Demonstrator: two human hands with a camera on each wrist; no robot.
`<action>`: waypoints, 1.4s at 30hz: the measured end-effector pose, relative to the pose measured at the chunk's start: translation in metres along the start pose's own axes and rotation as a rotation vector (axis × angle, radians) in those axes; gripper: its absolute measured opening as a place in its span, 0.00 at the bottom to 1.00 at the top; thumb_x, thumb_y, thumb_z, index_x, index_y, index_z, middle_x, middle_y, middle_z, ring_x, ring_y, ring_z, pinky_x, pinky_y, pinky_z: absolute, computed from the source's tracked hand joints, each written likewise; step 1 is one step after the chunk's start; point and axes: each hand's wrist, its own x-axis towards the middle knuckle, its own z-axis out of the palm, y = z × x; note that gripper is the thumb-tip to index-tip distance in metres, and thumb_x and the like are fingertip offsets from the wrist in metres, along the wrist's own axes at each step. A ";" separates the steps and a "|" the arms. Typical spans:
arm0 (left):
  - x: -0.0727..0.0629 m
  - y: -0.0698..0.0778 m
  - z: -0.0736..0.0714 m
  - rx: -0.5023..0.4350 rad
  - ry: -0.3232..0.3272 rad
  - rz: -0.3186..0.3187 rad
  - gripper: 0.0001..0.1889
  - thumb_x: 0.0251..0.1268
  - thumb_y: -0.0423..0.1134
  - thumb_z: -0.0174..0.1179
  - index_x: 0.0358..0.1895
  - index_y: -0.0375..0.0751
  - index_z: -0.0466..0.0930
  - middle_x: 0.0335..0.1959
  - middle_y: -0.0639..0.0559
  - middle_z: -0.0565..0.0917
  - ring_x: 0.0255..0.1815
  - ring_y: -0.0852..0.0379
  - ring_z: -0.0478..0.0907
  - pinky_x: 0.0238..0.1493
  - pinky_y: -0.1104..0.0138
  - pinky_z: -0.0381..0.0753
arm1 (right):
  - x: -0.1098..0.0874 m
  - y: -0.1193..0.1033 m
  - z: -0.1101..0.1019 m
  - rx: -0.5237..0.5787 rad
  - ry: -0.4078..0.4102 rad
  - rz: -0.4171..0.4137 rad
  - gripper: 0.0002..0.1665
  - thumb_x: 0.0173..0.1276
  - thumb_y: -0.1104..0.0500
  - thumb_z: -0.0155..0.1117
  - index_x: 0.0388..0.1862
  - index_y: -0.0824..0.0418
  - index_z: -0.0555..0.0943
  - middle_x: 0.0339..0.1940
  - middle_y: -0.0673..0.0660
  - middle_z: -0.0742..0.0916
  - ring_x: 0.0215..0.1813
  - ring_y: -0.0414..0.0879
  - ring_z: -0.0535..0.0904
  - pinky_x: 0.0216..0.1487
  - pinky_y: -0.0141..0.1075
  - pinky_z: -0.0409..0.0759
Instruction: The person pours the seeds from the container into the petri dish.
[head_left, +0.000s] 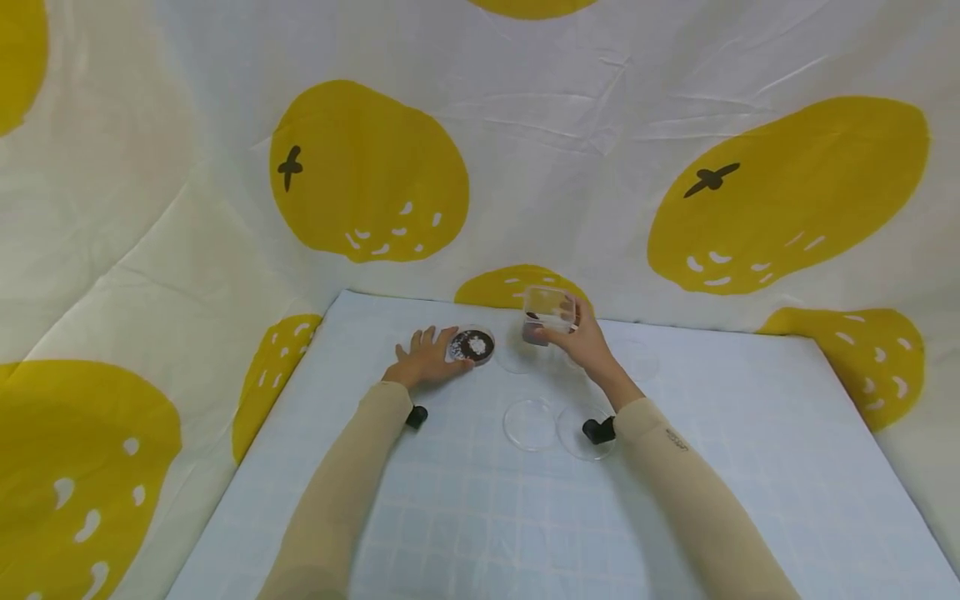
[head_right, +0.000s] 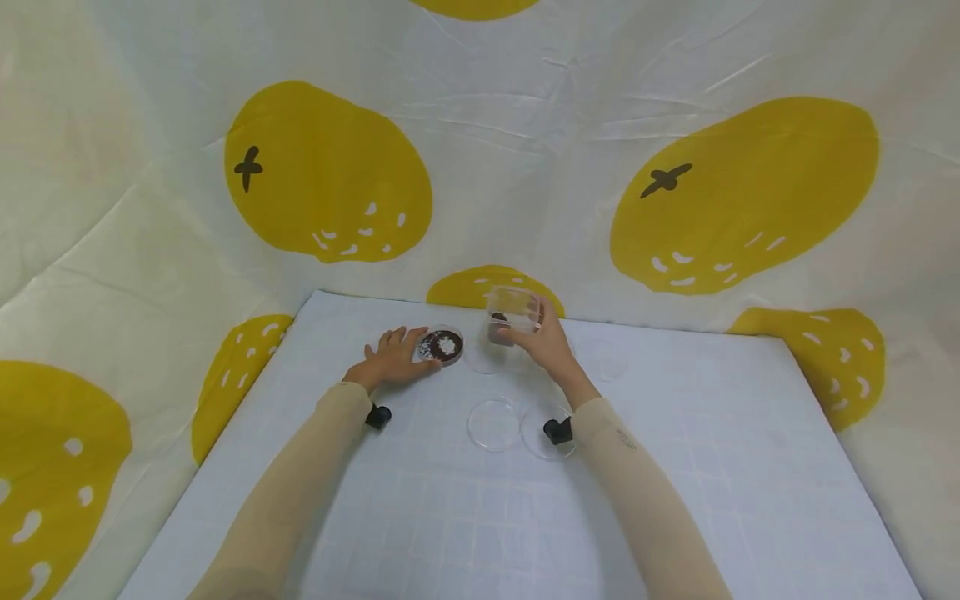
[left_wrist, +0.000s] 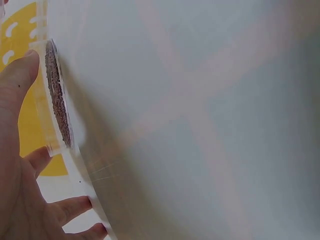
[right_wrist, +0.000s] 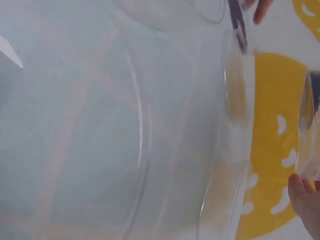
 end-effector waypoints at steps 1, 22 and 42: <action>0.000 0.000 0.000 -0.001 0.001 -0.003 0.49 0.61 0.76 0.52 0.81 0.59 0.48 0.80 0.34 0.47 0.78 0.31 0.40 0.66 0.27 0.38 | -0.002 0.001 -0.003 0.003 -0.006 0.002 0.60 0.58 0.45 0.79 0.80 0.54 0.52 0.76 0.59 0.64 0.75 0.55 0.60 0.71 0.55 0.61; 0.001 -0.001 0.000 -0.001 -0.011 0.000 0.49 0.62 0.76 0.51 0.81 0.59 0.47 0.80 0.34 0.46 0.78 0.31 0.38 0.66 0.26 0.37 | -0.050 -0.003 -0.075 -0.003 -0.022 0.009 0.57 0.64 0.50 0.74 0.82 0.52 0.48 0.78 0.59 0.62 0.77 0.56 0.60 0.69 0.55 0.65; 0.000 0.001 -0.002 -0.014 -0.019 0.003 0.50 0.60 0.77 0.50 0.82 0.59 0.46 0.80 0.34 0.45 0.78 0.31 0.37 0.65 0.26 0.35 | -0.108 0.024 -0.158 -0.035 0.001 -0.013 0.54 0.68 0.59 0.71 0.82 0.49 0.47 0.78 0.66 0.59 0.76 0.63 0.57 0.53 0.22 0.74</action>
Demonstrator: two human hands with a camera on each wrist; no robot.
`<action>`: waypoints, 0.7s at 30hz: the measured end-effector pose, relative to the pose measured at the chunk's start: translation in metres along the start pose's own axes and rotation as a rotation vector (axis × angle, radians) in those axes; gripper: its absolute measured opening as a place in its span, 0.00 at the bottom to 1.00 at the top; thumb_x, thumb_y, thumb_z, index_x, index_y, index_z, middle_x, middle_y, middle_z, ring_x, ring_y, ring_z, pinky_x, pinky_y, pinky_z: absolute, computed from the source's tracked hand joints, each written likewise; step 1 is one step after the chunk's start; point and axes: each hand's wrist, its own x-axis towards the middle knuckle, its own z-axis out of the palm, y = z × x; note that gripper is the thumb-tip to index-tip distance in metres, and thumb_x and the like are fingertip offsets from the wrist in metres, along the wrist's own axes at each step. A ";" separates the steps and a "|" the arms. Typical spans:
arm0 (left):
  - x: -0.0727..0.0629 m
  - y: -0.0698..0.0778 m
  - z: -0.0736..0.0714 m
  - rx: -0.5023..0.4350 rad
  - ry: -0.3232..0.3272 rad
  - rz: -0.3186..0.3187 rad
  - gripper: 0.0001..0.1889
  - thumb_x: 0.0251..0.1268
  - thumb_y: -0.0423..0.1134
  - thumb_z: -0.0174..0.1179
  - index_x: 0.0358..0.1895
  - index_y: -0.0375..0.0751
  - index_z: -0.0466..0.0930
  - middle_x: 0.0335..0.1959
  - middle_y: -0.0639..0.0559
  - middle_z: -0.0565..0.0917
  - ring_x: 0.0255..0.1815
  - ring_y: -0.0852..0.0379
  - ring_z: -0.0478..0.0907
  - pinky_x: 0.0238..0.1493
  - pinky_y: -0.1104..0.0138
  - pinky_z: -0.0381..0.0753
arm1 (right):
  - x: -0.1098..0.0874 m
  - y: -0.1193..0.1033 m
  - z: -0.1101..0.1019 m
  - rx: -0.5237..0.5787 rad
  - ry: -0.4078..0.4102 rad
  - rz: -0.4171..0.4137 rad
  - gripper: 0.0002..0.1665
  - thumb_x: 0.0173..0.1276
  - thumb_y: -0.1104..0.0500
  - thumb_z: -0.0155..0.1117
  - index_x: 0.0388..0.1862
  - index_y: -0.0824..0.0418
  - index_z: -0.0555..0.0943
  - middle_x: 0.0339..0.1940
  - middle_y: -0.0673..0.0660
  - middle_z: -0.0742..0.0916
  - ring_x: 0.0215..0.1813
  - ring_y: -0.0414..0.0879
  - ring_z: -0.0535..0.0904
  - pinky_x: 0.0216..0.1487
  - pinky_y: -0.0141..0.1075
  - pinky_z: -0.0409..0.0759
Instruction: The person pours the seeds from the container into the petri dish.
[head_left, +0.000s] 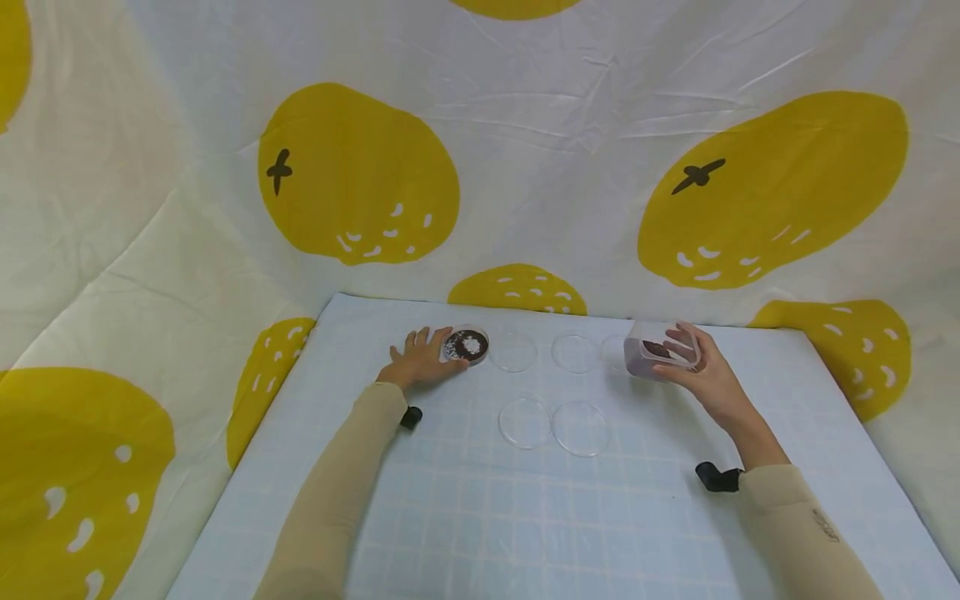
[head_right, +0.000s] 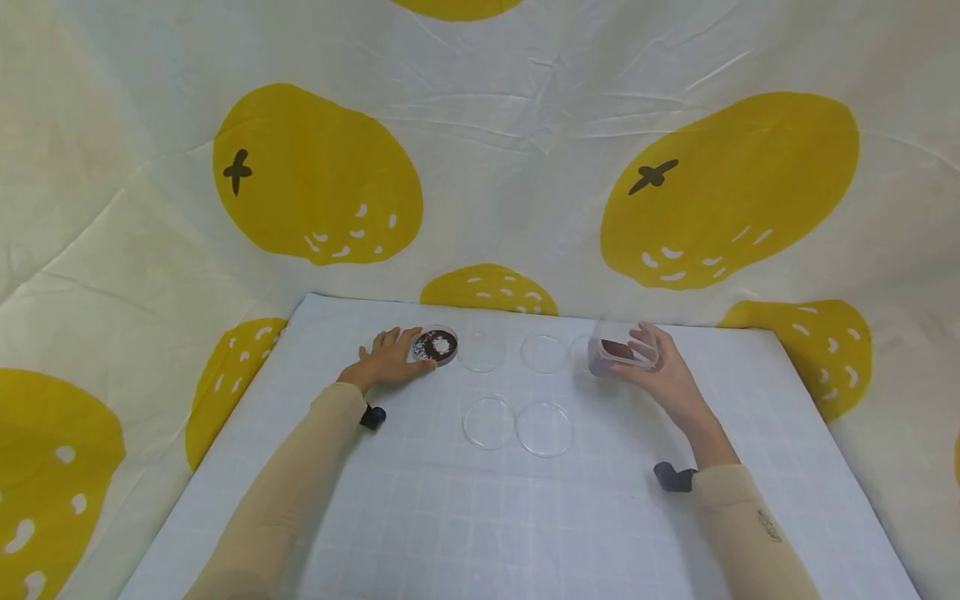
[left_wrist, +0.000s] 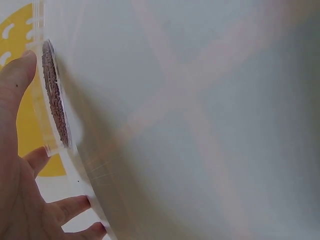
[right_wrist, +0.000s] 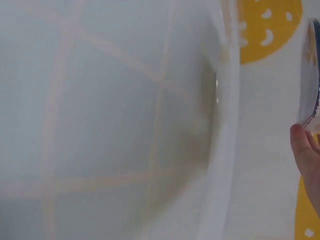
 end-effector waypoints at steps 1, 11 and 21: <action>0.000 0.000 0.000 0.000 0.001 0.001 0.50 0.60 0.77 0.50 0.82 0.59 0.46 0.80 0.34 0.45 0.78 0.31 0.37 0.65 0.26 0.35 | -0.002 0.002 -0.003 0.006 0.000 0.003 0.54 0.67 0.60 0.71 0.82 0.50 0.47 0.78 0.66 0.59 0.77 0.63 0.56 0.53 0.21 0.74; 0.001 0.000 0.000 -0.003 -0.002 0.003 0.51 0.60 0.77 0.50 0.82 0.59 0.46 0.80 0.34 0.45 0.79 0.31 0.37 0.65 0.26 0.35 | -0.025 0.021 -0.033 -0.093 -0.005 0.040 0.54 0.68 0.59 0.71 0.82 0.48 0.47 0.79 0.64 0.61 0.76 0.59 0.59 0.53 0.20 0.73; 0.003 -0.004 0.002 0.012 0.000 0.004 0.51 0.60 0.78 0.49 0.82 0.59 0.45 0.80 0.34 0.45 0.78 0.31 0.37 0.65 0.26 0.36 | -0.045 0.039 -0.052 -0.083 -0.007 0.071 0.54 0.68 0.62 0.70 0.82 0.48 0.48 0.78 0.62 0.61 0.75 0.53 0.61 0.53 0.21 0.74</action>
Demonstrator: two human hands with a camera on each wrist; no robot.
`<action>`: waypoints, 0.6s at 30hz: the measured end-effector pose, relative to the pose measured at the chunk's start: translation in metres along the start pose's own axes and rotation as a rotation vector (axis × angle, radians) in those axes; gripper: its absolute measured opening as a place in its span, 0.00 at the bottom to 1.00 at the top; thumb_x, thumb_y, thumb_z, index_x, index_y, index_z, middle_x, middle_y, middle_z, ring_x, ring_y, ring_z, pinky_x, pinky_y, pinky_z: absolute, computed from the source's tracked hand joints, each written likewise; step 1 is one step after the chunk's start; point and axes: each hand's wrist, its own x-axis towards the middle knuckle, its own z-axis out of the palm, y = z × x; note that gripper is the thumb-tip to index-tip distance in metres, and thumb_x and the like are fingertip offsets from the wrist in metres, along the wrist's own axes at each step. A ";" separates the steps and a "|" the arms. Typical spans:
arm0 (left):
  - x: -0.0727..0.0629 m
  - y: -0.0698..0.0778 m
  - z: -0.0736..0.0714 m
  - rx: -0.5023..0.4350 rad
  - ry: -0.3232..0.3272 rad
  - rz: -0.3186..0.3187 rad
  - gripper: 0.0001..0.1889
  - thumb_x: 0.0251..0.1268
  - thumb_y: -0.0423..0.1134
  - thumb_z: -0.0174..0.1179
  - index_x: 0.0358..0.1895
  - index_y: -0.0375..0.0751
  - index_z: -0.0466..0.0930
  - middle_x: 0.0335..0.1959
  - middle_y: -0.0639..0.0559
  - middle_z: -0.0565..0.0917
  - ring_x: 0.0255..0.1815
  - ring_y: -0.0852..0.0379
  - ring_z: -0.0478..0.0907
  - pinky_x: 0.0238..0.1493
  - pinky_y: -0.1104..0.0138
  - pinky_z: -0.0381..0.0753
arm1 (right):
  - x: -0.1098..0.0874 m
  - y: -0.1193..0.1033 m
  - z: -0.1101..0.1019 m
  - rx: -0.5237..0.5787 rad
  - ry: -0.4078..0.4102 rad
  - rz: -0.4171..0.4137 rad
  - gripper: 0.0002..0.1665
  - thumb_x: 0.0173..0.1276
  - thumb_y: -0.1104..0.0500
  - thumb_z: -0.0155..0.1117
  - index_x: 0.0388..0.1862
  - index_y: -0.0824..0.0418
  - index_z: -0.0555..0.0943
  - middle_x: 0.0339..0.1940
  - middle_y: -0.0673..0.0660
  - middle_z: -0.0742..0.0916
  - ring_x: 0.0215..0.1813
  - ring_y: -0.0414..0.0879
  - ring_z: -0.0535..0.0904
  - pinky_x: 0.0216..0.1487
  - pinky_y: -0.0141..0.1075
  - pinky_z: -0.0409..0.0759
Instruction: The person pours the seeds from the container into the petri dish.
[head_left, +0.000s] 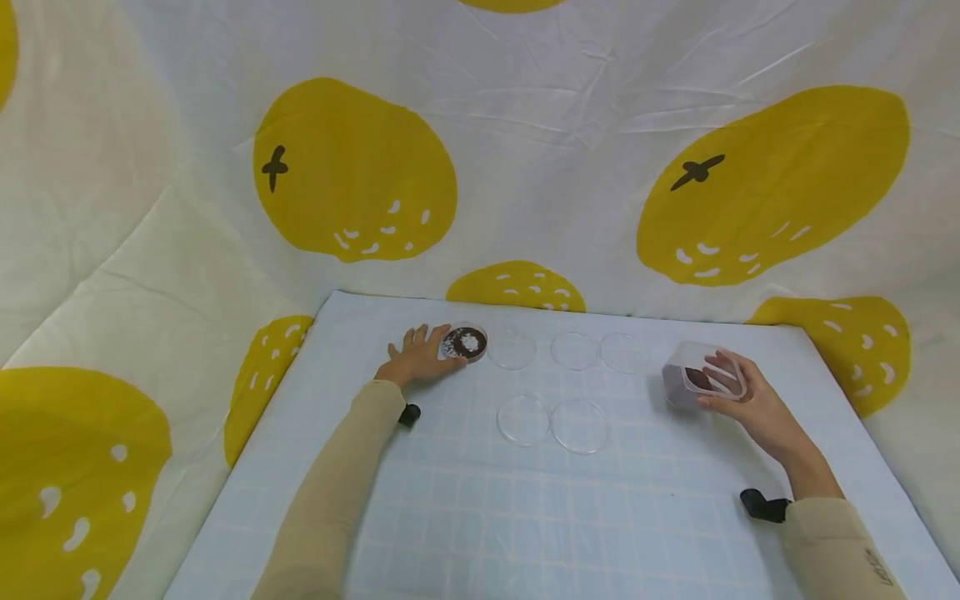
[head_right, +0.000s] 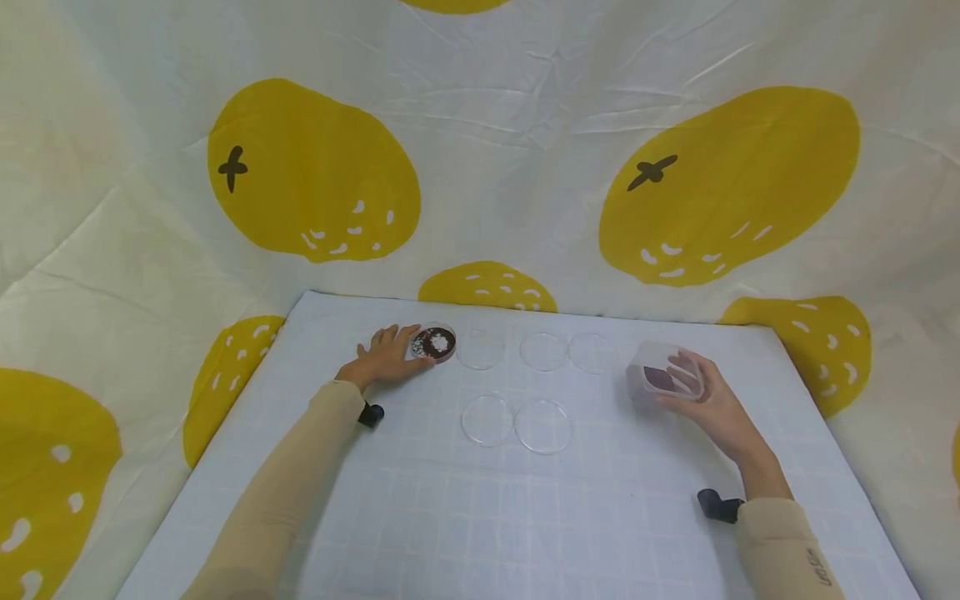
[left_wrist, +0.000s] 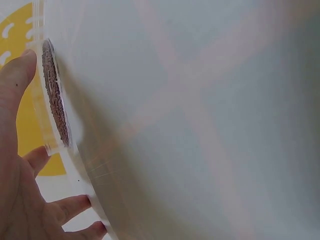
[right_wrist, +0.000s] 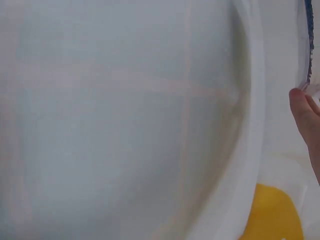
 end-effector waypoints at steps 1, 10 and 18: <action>0.000 0.000 0.000 -0.005 0.000 -0.001 0.51 0.60 0.78 0.50 0.82 0.58 0.45 0.80 0.34 0.45 0.78 0.30 0.37 0.65 0.26 0.35 | -0.001 0.002 -0.001 0.005 -0.004 0.001 0.53 0.68 0.62 0.70 0.82 0.48 0.48 0.78 0.62 0.61 0.75 0.52 0.61 0.53 0.21 0.74; 0.000 0.000 -0.001 0.000 -0.004 -0.001 0.51 0.61 0.77 0.50 0.82 0.58 0.45 0.80 0.33 0.45 0.78 0.30 0.37 0.65 0.25 0.36 | -0.007 0.021 -0.006 0.000 -0.056 0.015 0.55 0.69 0.61 0.70 0.81 0.52 0.44 0.78 0.66 0.58 0.78 0.54 0.57 0.54 0.21 0.74; -0.001 0.002 -0.001 0.008 -0.005 0.001 0.51 0.61 0.77 0.49 0.82 0.58 0.45 0.80 0.33 0.45 0.78 0.30 0.37 0.65 0.25 0.36 | -0.010 0.028 -0.009 0.012 -0.088 0.017 0.56 0.69 0.62 0.69 0.81 0.55 0.41 0.79 0.68 0.55 0.79 0.58 0.53 0.54 0.21 0.73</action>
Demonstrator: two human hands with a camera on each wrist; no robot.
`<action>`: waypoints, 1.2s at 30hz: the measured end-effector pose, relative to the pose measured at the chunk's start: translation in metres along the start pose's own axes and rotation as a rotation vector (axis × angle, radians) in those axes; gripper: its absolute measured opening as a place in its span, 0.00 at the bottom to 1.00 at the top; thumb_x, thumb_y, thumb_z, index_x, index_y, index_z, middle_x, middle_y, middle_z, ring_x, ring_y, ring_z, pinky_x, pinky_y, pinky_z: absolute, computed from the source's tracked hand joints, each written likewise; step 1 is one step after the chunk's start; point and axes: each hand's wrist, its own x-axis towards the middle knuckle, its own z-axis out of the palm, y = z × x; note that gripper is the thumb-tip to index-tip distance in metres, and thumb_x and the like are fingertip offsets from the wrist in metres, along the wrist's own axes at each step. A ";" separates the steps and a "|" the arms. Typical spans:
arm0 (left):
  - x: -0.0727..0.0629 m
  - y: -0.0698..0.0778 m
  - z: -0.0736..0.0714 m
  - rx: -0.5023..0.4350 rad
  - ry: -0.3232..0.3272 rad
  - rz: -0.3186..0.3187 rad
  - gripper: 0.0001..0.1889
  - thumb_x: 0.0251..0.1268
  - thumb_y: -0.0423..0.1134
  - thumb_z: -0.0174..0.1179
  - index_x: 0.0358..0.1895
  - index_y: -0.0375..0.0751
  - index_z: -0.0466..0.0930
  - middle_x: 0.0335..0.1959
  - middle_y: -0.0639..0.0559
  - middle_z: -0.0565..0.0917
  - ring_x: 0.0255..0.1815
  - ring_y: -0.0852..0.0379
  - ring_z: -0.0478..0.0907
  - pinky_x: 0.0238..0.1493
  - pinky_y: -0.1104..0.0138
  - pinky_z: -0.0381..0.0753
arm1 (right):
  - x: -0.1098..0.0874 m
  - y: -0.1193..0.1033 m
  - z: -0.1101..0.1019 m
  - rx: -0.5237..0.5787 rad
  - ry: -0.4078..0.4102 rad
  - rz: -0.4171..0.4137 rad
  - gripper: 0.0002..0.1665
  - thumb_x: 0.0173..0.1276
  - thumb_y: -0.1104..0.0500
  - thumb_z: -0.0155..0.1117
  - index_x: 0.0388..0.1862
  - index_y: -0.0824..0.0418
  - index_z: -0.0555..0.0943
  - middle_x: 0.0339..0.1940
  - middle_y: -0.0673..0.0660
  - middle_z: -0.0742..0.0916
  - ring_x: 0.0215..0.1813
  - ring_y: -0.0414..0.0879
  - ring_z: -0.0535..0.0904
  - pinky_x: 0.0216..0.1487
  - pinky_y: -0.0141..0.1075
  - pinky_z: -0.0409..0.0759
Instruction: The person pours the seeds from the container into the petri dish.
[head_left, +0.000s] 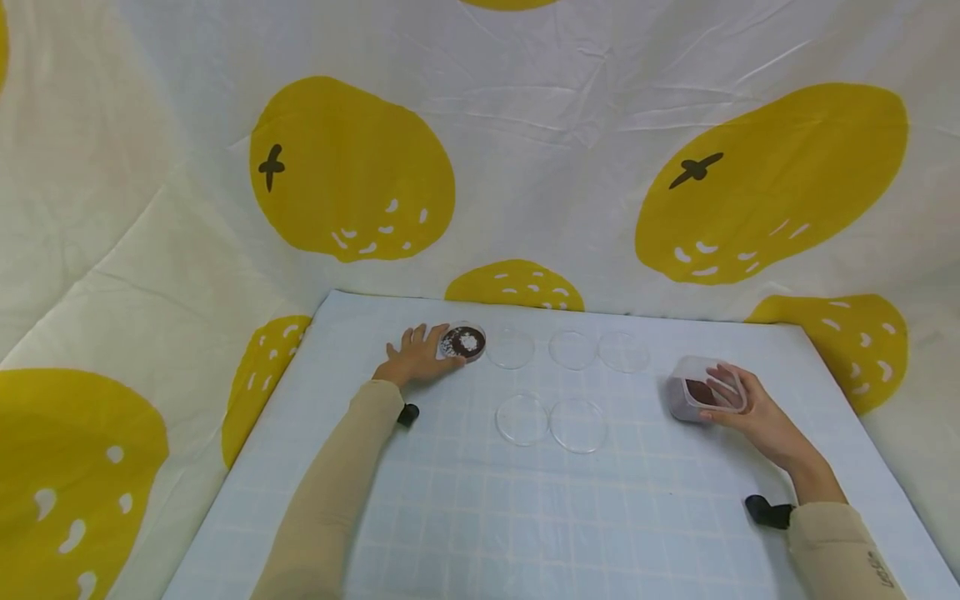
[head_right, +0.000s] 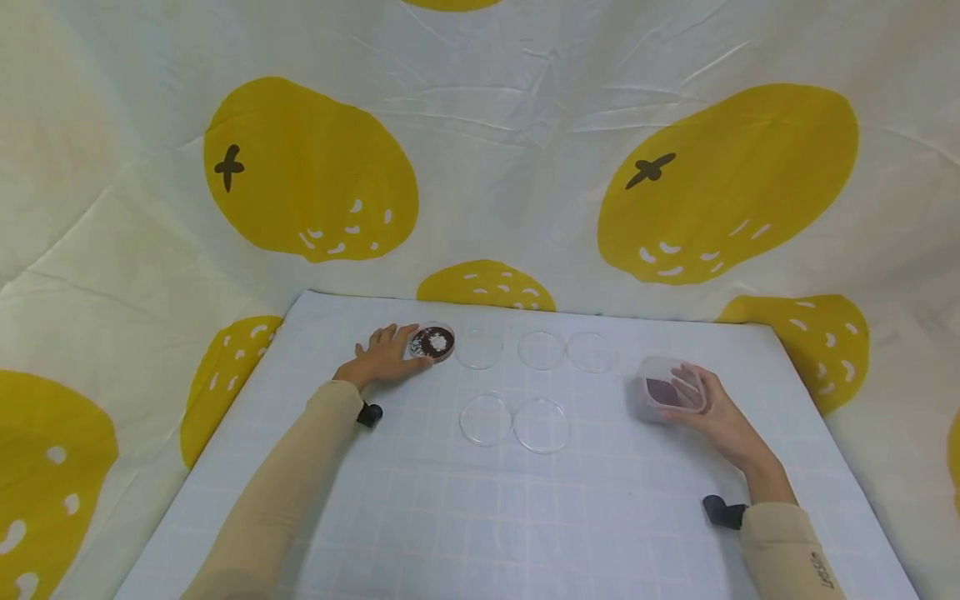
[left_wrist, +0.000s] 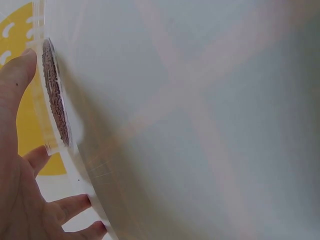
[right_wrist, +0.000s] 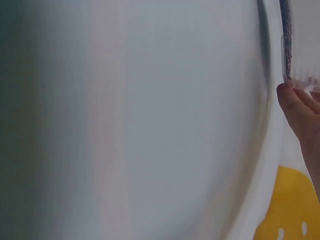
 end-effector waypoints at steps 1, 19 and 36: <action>0.000 0.000 0.000 -0.002 -0.001 -0.001 0.51 0.61 0.77 0.49 0.82 0.58 0.44 0.80 0.33 0.45 0.78 0.30 0.37 0.65 0.26 0.35 | 0.000 0.000 0.000 -0.004 -0.004 0.005 0.56 0.69 0.62 0.69 0.81 0.56 0.41 0.79 0.68 0.55 0.79 0.59 0.53 0.54 0.20 0.73; -0.002 0.000 -0.001 -0.019 0.006 0.008 0.51 0.60 0.78 0.50 0.82 0.58 0.46 0.80 0.34 0.45 0.78 0.31 0.38 0.65 0.26 0.36 | 0.000 -0.001 -0.005 -0.045 -0.082 0.114 0.62 0.68 0.59 0.71 0.81 0.54 0.34 0.82 0.65 0.48 0.79 0.67 0.43 0.63 0.23 0.66; -0.002 0.003 -0.002 -0.034 0.004 0.004 0.49 0.63 0.75 0.52 0.81 0.57 0.46 0.79 0.33 0.46 0.78 0.30 0.38 0.65 0.26 0.35 | 0.001 0.000 -0.005 -0.111 -0.053 0.136 0.64 0.68 0.56 0.71 0.83 0.51 0.32 0.80 0.71 0.50 0.76 0.73 0.49 0.66 0.68 0.53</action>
